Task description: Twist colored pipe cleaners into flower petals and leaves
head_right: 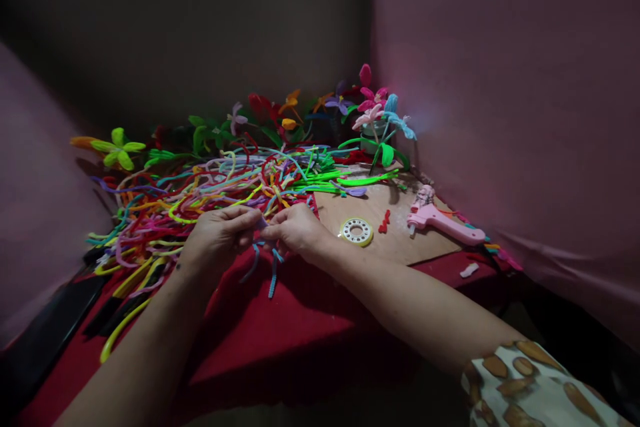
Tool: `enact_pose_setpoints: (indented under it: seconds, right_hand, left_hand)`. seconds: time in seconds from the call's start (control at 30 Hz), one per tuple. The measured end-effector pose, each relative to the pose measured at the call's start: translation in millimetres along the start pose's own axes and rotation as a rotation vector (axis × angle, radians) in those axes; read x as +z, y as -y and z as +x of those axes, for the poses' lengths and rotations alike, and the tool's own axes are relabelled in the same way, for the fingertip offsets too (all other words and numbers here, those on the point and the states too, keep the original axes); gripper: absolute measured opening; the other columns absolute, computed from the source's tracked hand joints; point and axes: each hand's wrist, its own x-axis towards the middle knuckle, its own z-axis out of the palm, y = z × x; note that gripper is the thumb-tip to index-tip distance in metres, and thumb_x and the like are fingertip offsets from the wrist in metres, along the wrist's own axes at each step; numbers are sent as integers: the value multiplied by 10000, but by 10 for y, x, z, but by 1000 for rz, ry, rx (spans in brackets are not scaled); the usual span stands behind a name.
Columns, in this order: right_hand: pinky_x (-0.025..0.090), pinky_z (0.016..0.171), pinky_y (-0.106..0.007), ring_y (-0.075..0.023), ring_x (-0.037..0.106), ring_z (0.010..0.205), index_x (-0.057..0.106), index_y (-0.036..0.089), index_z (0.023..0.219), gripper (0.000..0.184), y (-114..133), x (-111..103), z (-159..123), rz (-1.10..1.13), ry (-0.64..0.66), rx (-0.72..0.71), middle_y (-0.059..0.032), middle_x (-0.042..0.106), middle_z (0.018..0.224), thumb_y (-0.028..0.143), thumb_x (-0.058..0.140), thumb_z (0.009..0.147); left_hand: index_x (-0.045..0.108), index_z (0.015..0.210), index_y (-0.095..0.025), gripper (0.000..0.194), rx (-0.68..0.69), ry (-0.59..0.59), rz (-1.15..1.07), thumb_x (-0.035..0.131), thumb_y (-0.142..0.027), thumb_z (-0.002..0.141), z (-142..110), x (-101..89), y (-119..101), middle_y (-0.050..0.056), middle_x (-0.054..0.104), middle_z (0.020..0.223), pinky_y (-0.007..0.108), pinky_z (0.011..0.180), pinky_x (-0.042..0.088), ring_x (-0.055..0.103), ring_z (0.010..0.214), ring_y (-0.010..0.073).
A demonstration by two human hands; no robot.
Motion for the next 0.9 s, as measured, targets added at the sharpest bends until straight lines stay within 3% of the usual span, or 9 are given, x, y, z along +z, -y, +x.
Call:
enact_pose_setpoints:
  seconds: [0.1, 0.17, 0.3, 0.37, 0.5, 0.57, 0.63, 0.73, 0.9]
  right_hand:
    - [218, 291, -180, -49, 379, 281, 539, 131, 492, 177, -6, 23, -3, -19, 62, 10, 20, 550, 426, 209, 621, 628]
    - [210, 287, -181, -49, 381, 279, 545, 131, 498, 174, -1, 31, -7, -36, 72, 13, 20, 549, 428, 211, 620, 633]
    - [229, 294, -183, -52, 388, 278, 541, 126, 507, 167, 31, 19, -15, -7, 46, 41, 14, 555, 429, 187, 602, 650]
    - [230, 297, -187, -53, 387, 282, 535, 125, 507, 165, 38, -3, -6, 20, 29, 38, 5, 566, 441, 185, 604, 645]
    - [218, 319, -190, -45, 366, 309, 540, 123, 531, 150, 11, -66, 49, 83, -66, 15, 1, 563, 460, 206, 606, 637]
    - [208, 339, -191, -44, 355, 328, 542, 126, 543, 144, -9, -90, 77, 102, -112, -4, 24, 515, 427, 221, 611, 627]
    - [189, 356, -196, -42, 328, 335, 518, 135, 523, 178, -28, -99, 94, 102, -143, -31, 53, 439, 381, 250, 621, 612]
    - [185, 386, -203, -35, 290, 350, 474, 146, 495, 216, -56, -90, 107, 54, -203, -83, 73, 384, 365, 271, 611, 606]
    - [223, 430, -210, -39, 301, 401, 468, 144, 474, 220, -112, -79, 142, -75, -297, -164, 69, 393, 403, 278, 587, 601]
  left_hand:
    - [515, 511, -138, 233, -77, 42, -137, 664, -276, 625, 9, 9, 19, -68, 335, 334, 178, 343, 206, 283, 308, 34]
    - [505, 512, -140, 236, -84, 4, -121, 663, -275, 627, 8, 36, 24, -65, 354, 350, 176, 343, 211, 305, 314, 38]
    - [568, 562, -132, 183, 32, -196, 12, 677, -270, 615, 11, 94, 23, -32, 506, 454, 176, 379, 303, 415, 376, 54]
    - [587, 559, -135, 197, 106, -212, 67, 657, -302, 634, 23, 87, 10, -24, 531, 476, 189, 408, 343, 443, 400, 66]
    - [660, 650, -142, 241, 170, -32, 261, 605, -374, 689, 36, -2, -49, 10, 634, 612, 204, 506, 405, 529, 523, 100]
    - [687, 735, -153, 230, 158, 78, 360, 633, -364, 661, 32, -39, -61, 20, 674, 709, 219, 589, 434, 573, 623, 127]
    - [684, 748, -150, 237, 176, 117, 457, 641, -361, 648, 25, -45, -44, 22, 675, 704, 235, 615, 440, 579, 641, 143]
    - [653, 697, -150, 214, 343, 56, 715, 569, -347, 720, 5, -2, 11, 26, 646, 660, 246, 598, 423, 555, 618, 144]
    - [608, 657, -168, 234, 805, -88, 1466, 429, -192, 806, -54, 116, 19, 87, 604, 693, 324, 650, 370, 519, 720, 214]
